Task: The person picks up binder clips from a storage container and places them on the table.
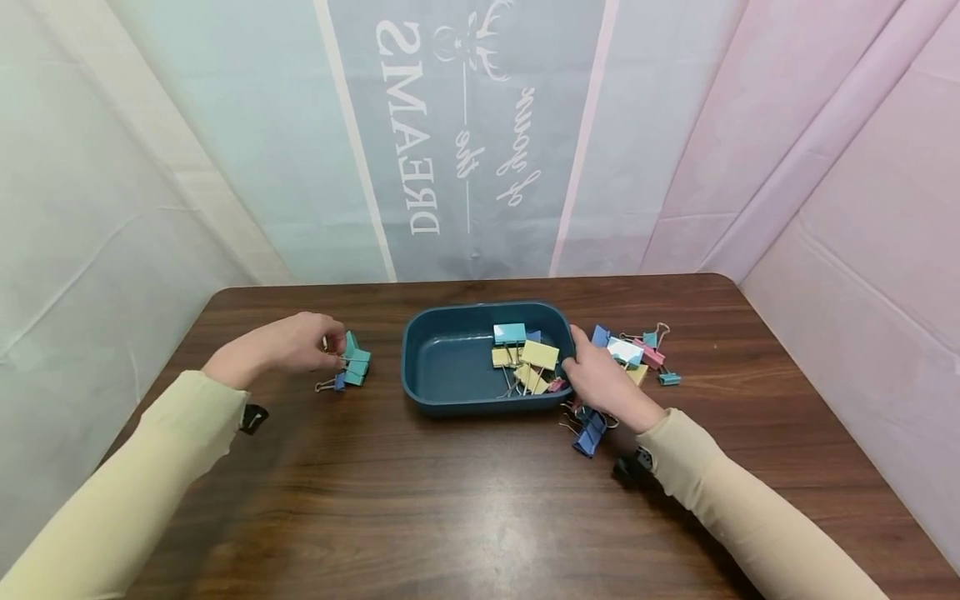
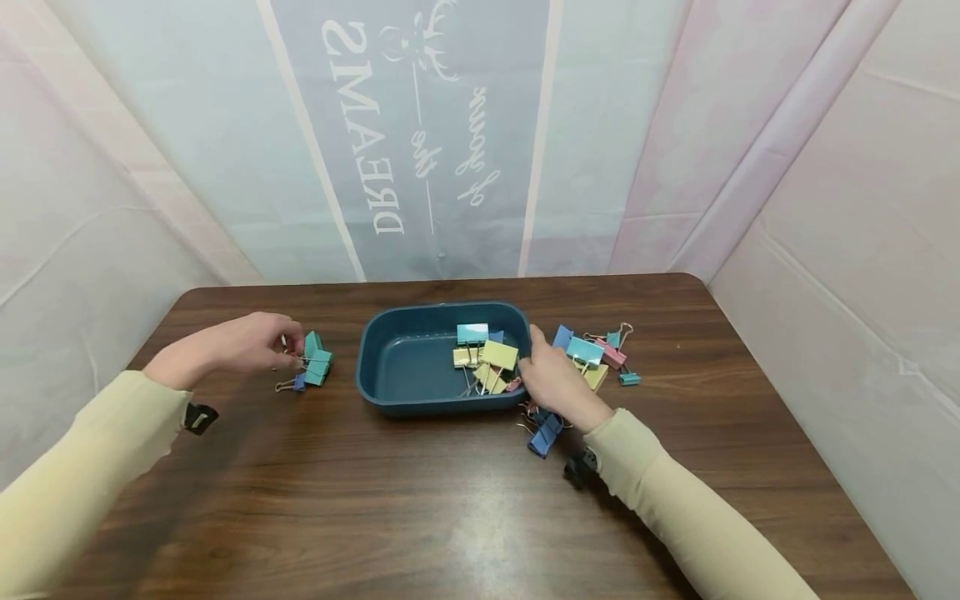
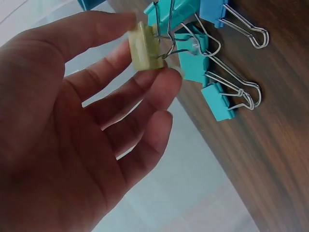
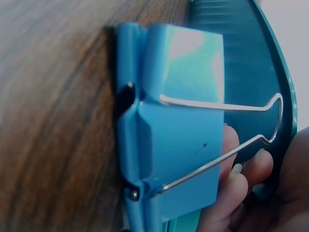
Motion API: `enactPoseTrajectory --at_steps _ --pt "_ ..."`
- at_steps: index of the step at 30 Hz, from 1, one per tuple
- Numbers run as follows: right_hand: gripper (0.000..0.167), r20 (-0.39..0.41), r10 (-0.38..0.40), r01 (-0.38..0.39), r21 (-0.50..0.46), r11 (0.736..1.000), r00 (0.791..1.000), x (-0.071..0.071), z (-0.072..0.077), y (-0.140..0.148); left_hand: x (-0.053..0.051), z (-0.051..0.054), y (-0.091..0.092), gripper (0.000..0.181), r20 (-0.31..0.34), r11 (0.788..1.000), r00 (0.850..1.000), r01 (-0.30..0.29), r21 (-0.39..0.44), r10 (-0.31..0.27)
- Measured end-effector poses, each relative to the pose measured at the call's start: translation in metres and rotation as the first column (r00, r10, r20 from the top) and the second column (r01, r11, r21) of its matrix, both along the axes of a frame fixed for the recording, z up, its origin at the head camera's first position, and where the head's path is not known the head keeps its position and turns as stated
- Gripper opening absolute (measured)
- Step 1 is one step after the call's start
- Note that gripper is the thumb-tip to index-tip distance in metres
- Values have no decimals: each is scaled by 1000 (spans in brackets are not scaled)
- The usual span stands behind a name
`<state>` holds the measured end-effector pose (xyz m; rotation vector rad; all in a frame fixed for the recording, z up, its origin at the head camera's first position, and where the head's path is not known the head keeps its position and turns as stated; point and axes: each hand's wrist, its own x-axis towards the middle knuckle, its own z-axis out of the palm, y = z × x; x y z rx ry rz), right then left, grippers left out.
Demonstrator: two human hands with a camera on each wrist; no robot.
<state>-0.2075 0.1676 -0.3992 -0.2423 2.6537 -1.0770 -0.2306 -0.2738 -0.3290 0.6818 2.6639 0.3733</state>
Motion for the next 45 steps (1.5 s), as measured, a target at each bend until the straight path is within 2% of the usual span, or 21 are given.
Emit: enactPoseTrajectory --at_steps 6,9,13,21,28,33,38,45 --pt "63 -7 7 -7 -14 1000 1000 0 -1 0 -1 -1 3 12 -46 1000 999 -12 15 12" --pt "63 -8 5 -5 -11 1000 1000 1 -1 1 -2 2 9 13 -74 1000 997 -1 23 3" --pt "64 -12 6 -7 -6 1000 1000 1 0 1 -4 9 23 13 -106 999 993 45 31 -41" --pt "64 -9 5 -5 -8 1000 1000 1 1 2 -11 27 73 10 -141 989 980 145 29 -140" --pt "64 -5 1 -1 -8 1000 1000 1 1 1 -22 34 126 11 -111 976 969 220 -5 -219" --pt "64 0 -3 3 -17 1000 1000 1 1 1 -32 28 161 10 -129 958 950 278 -73 -285" --pt "64 4 -2 2 -21 1000 1000 1 2 0 -42 20 190 21 -129 936 932 320 -146 -339" --pt "62 8 -6 6 -26 1000 1000 0 1 0 -53 5 219 36 -110 926 927 340 -165 -360"
